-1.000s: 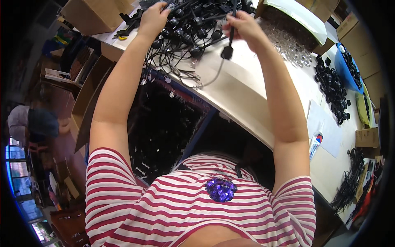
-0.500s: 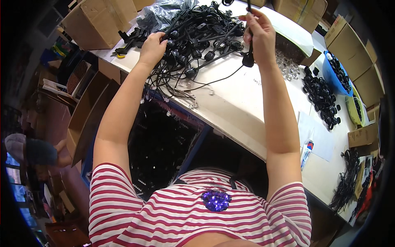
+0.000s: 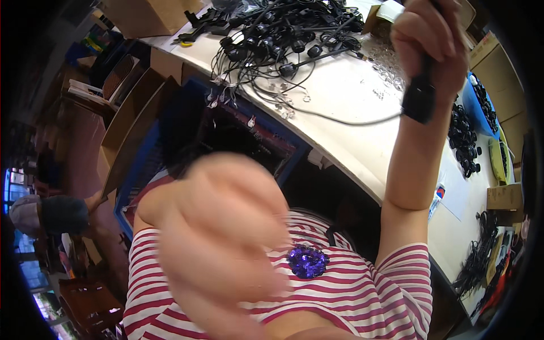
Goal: The person repeatedly picks up black electronic components with wires from a blue crate and places them on a white table. They handle the components by hand, occasionally separating tangled wires or adjusting the items before setting them down in a growing pile.
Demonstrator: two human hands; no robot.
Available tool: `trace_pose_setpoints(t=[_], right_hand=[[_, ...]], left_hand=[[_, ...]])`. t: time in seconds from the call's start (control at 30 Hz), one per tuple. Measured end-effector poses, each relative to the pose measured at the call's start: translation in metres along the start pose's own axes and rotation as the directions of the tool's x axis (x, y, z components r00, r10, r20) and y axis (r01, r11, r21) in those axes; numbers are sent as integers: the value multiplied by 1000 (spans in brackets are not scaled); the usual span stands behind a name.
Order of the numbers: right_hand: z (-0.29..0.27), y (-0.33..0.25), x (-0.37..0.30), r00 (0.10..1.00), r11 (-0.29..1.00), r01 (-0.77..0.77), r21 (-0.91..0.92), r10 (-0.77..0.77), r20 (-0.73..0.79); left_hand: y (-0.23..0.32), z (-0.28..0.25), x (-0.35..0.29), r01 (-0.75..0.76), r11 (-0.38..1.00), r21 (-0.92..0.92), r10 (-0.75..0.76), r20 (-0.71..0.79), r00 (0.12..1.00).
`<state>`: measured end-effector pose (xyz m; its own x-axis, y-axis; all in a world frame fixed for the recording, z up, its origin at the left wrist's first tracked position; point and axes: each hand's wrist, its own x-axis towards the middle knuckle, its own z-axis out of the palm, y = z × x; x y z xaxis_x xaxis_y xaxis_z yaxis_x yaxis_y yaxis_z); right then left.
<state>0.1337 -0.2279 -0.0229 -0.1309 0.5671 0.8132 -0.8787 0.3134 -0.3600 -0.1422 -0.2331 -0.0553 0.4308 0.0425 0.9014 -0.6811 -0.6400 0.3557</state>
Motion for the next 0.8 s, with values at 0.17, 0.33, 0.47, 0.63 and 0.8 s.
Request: trace_pose_setpoints(t=[0.17, 0.33, 0.47, 0.63, 0.8], right_hand=[[33, 10, -7, 998, 996, -56, 73, 58, -19], [65, 35, -50, 817, 764, -484, -426, 219, -534], [73, 66, -97, 827, -114, -544, -831, 95, -554], [93, 81, -129, 936, -635, 24, -772, 285, -205], [115, 90, -153, 983, -747, 107, -656, 177, -42]], left_hand=[[40, 58, 1, -135, 963, -234, 100, -156, 983], [27, 67, -18, -225, 940, -255, 192, -147, 970], [19, 55, -19, 14, 916, 402, -20, 10, 1000], [6, 51, -43, 237, 572, 785, -533, 136, 835], [-5, 64, -83, 869, 478, 132, -878, 111, 466]])
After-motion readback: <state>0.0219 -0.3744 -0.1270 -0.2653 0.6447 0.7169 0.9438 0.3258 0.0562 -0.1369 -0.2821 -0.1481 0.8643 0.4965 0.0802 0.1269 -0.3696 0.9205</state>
